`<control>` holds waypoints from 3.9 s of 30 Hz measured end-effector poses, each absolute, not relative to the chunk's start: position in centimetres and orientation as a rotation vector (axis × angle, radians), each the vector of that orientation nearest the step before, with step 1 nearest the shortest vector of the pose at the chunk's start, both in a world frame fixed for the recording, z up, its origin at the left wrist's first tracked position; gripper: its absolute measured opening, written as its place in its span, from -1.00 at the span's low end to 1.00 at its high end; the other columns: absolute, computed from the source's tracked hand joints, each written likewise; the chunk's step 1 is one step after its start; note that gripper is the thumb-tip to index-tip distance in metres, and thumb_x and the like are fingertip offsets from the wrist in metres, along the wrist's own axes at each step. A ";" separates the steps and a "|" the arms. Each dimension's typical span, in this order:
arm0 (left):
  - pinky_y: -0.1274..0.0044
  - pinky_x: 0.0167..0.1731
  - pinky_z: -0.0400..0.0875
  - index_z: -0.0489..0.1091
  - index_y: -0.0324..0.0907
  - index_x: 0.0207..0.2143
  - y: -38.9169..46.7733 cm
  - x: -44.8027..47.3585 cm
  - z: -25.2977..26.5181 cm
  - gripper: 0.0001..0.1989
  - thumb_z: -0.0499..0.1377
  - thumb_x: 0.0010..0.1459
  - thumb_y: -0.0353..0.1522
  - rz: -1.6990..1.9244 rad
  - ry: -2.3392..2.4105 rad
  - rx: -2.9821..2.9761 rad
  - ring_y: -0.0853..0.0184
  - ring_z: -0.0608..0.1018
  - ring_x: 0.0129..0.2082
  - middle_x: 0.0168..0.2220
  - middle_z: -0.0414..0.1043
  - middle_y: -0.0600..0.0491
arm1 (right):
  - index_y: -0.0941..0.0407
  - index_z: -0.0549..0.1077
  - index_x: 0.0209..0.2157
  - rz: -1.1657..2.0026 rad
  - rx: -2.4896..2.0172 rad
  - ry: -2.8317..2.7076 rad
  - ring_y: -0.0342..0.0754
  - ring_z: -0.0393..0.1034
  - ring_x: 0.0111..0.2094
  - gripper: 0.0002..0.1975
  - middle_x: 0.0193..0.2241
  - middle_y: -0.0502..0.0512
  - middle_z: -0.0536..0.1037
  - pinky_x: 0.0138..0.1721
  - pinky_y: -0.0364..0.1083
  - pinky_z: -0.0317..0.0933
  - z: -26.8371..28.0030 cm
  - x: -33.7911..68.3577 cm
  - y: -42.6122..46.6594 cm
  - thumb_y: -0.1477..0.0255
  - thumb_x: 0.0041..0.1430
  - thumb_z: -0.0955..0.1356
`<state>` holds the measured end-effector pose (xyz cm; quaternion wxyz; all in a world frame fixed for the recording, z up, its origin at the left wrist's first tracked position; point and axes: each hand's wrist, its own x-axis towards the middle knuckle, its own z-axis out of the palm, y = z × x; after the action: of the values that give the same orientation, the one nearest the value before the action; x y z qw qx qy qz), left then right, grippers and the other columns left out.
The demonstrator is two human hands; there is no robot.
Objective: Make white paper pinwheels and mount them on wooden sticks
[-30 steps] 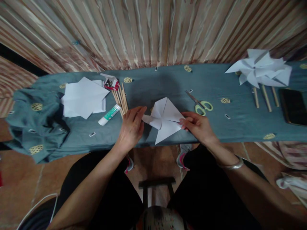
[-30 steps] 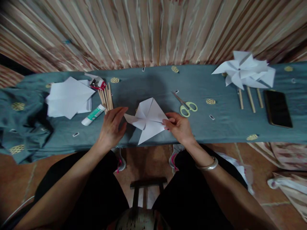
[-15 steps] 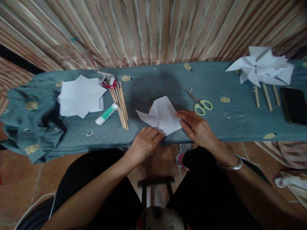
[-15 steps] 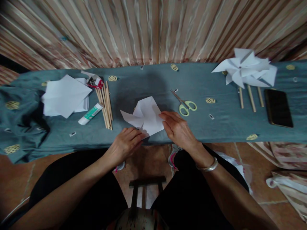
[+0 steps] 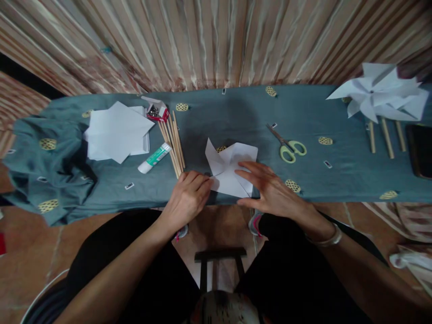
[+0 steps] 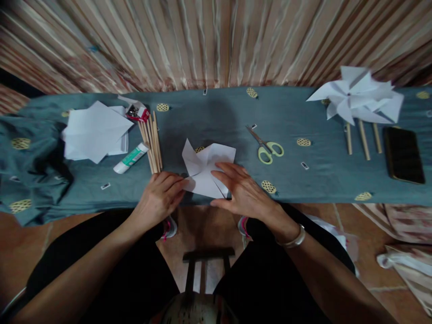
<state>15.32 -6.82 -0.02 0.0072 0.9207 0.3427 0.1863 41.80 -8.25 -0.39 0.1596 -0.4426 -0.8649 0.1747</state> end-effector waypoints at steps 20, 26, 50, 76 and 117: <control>0.48 -0.29 0.50 0.40 -0.29 -0.09 -7.8 17.9 -1.0 -0.82 0.05 0.32 -0.47 0.599 0.994 2.632 0.30 0.54 -0.25 -0.22 0.53 -0.06 | 0.04 0.30 0.19 0.711 -1.267 -2.264 0.16 0.34 0.18 -0.41 0.16 0.25 0.43 0.16 0.24 0.28 -0.1 42.0 -8.5 0.35 0.13 0.45; 0.49 -0.30 0.50 0.34 -0.25 -0.04 -7.6 18.0 -2.1 -0.81 0.06 0.31 -0.46 0.686 1.070 2.439 0.32 0.58 -0.29 -0.27 0.53 -0.03 | 0.05 0.49 -0.06 0.872 -1.405 -1.866 -0.03 0.56 -0.29 -0.76 -0.25 0.07 0.65 -0.20 -0.02 0.47 -0.9 40.5 -8.1 0.38 0.23 0.37; 0.40 -0.13 0.52 0.43 -0.22 0.01 -7.7 18.3 -1.6 -0.73 0.07 0.29 -0.48 0.703 0.934 2.276 0.27 0.52 -0.10 -0.13 0.48 -0.09 | 0.06 0.44 0.03 0.315 -1.304 -2.248 0.08 0.40 -0.06 -0.71 -0.04 0.15 0.55 -0.02 0.11 0.36 -1.1 39.7 -8.8 0.49 0.34 0.23; 0.43 -0.15 0.51 0.42 -0.23 0.00 -7.5 18.3 -1.8 -0.73 0.06 0.29 -0.49 0.686 0.916 2.258 0.29 0.52 -0.12 -0.14 0.47 -0.08 | -0.08 0.36 0.09 0.322 -1.340 -2.321 0.19 0.33 0.10 -0.58 0.08 0.16 0.42 0.11 0.24 0.34 -1.4 39.0 -8.4 0.57 0.28 0.19; 0.40 -0.12 0.51 0.42 -0.21 -0.02 -7.4 18.2 -1.9 -0.72 0.09 0.25 -0.51 0.659 0.937 2.234 0.27 0.52 -0.11 -0.12 0.47 -0.07 | 0.05 0.32 0.16 0.177 -1.368 -2.339 0.16 0.19 0.24 -0.54 0.21 0.23 0.32 0.15 0.17 0.22 -3.8 38.3 -8.4 0.61 0.28 0.17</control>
<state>18.24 -7.35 -1.94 0.3104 0.8458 0.3549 0.2496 38.26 -8.41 -3.83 0.2114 -0.4925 -0.8418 0.0637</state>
